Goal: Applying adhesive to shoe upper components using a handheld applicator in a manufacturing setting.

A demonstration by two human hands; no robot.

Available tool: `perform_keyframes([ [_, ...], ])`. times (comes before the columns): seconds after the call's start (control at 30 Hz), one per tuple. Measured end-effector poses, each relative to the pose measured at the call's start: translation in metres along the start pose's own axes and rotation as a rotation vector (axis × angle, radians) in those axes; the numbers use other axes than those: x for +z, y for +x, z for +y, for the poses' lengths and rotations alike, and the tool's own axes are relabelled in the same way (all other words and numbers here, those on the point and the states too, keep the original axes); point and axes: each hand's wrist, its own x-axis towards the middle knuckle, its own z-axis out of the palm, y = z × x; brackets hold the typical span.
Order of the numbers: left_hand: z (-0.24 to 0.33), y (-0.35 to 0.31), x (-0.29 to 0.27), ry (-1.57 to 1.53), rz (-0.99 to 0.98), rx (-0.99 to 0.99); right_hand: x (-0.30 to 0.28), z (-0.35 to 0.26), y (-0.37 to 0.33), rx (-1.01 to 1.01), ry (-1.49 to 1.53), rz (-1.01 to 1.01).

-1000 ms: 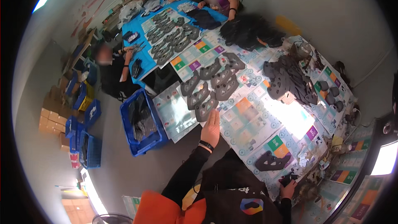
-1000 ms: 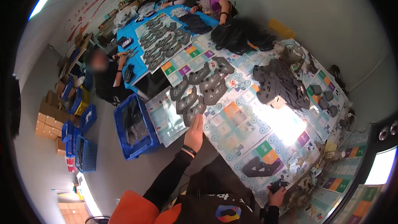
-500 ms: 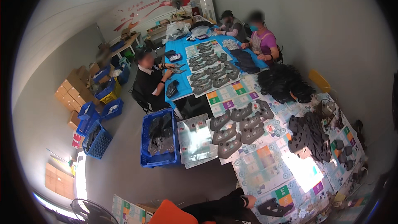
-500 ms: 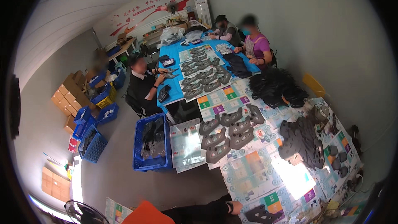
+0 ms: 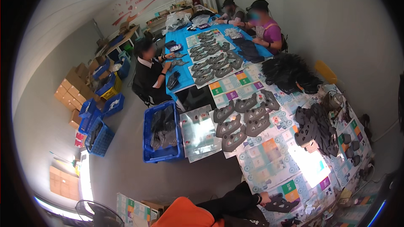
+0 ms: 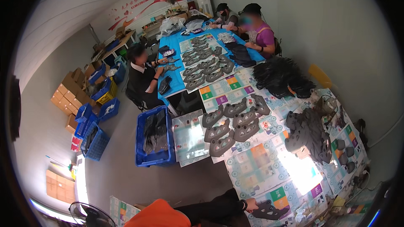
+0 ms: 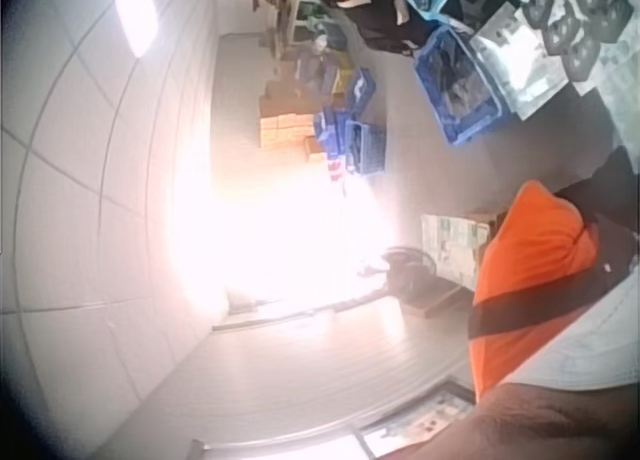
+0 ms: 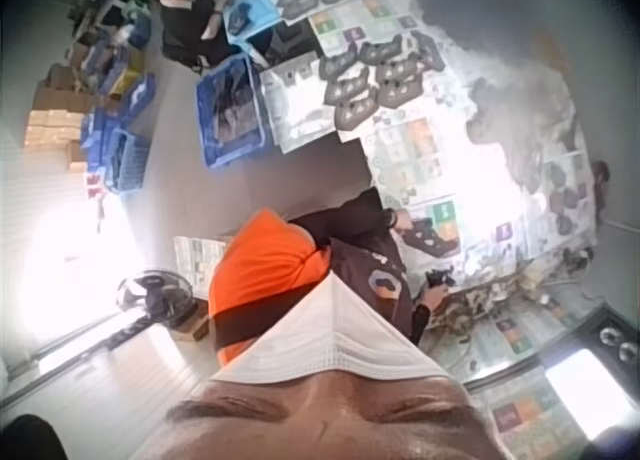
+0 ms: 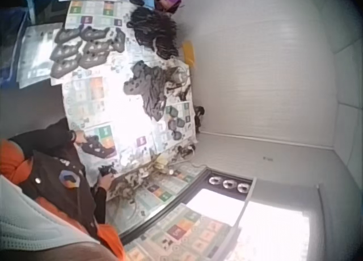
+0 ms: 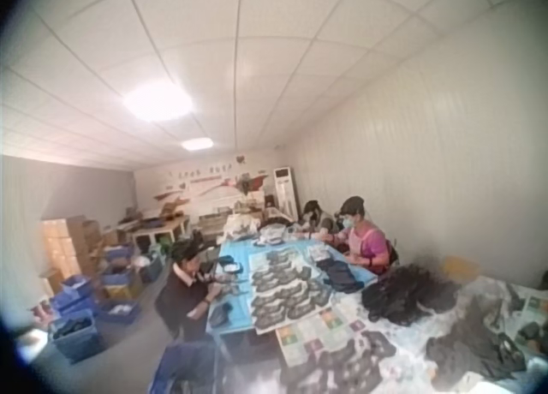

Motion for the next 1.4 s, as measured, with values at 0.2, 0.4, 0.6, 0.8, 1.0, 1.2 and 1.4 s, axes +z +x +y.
perform_keyframes([
  [0.2,0.013,0.003,0.015,0.269,-0.061,-0.025,-0.015,-0.01,-0.01,0.065,-0.007,-0.049],
  [0.4,0.018,-0.008,0.037,0.498,-0.087,-0.135,-0.01,-0.001,-0.003,0.075,-0.019,-0.109],
  [0.6,0.03,-0.01,0.044,0.599,-0.183,-0.003,-0.013,0.005,-0.015,0.095,0.02,-0.049],
  [0.8,-0.048,0.059,0.035,1.374,-0.219,0.572,-0.012,-0.025,0.004,-0.048,-0.065,-0.041],
  [1.0,0.015,-0.011,0.034,0.119,-0.102,-0.002,0.007,0.013,-0.002,0.071,-0.07,-0.055],
  [1.2,0.004,-0.02,0.024,0.019,-0.008,-0.011,-0.007,-0.001,-0.002,0.04,-0.108,-0.045],
  [1.4,0.004,-0.022,0.006,0.083,-0.032,0.018,-0.01,-0.01,0.0,0.039,-0.077,-0.098],
])
